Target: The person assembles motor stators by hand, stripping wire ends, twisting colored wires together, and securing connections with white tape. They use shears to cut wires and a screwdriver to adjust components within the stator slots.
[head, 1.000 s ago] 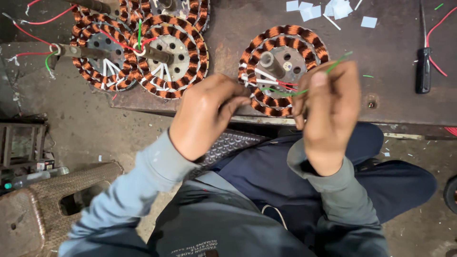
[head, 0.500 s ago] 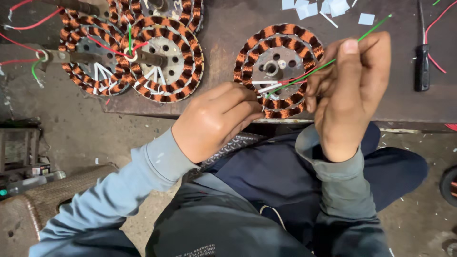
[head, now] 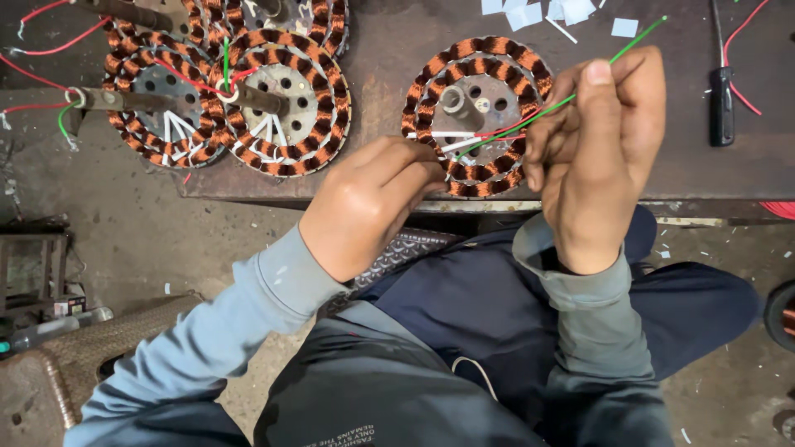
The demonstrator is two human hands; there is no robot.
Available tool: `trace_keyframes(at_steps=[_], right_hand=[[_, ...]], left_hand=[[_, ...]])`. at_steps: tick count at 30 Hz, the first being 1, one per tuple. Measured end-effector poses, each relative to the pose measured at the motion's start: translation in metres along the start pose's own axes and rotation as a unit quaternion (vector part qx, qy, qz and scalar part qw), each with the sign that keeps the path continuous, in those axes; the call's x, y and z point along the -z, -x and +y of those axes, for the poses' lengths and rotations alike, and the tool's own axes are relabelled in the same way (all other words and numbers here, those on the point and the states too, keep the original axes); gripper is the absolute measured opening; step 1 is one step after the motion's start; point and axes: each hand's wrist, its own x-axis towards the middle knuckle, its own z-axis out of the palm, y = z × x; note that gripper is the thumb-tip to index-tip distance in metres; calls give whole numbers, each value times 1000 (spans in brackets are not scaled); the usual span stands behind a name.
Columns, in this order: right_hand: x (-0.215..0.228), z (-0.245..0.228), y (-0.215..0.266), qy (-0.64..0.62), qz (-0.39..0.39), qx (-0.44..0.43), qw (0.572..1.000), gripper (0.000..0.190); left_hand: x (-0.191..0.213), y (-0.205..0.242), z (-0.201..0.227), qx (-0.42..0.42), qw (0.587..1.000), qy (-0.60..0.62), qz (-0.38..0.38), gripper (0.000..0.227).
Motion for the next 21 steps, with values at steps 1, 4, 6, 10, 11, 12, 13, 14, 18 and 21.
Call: trace_keyframes(at_steps=[1, 4, 6, 10, 11, 12, 13, 14, 18, 21], right_hand=[[0, 0, 0, 1, 1, 1, 1000, 20], [2, 0, 1, 3, 2, -2, 1000, 19], [3, -1, 2, -6, 2, -9, 1000, 20], [2, -3, 4, -15, -3, -13, 1000, 20], [2, -3, 4, -15, -3, -14, 1000, 20], [2, -3, 5, -15, 1, -17, 1000, 20], [2, -4, 5, -14, 1, -18, 1000, 20], [3, -4, 5, -12, 2, -19, 1000, 20], [4, -4, 4, -10, -5, -22, 1000, 21], [4, -4, 4, -7, -1, -27, 1000, 20]], left_hand=[[-1, 0, 0, 2, 1000, 4, 8, 16], [-4, 4, -1, 2, 1000, -8, 11, 18], [-6, 6, -1, 7, 1000, -13, 14, 19], [-11, 7, 2, 34, 999, -13, 38, 18], [-11, 7, 2, 40, 998, -15, 44, 19], [-11, 7, 2, 36, 998, -17, 38, 20], [-9, 7, 1, 33, 999, -19, 31, 23], [-7, 6, -1, 29, 999, -20, 25, 25], [2, 4, -6, 14, 1000, -11, -11, 30], [1, 4, -6, 18, 1000, -6, -5, 26]])
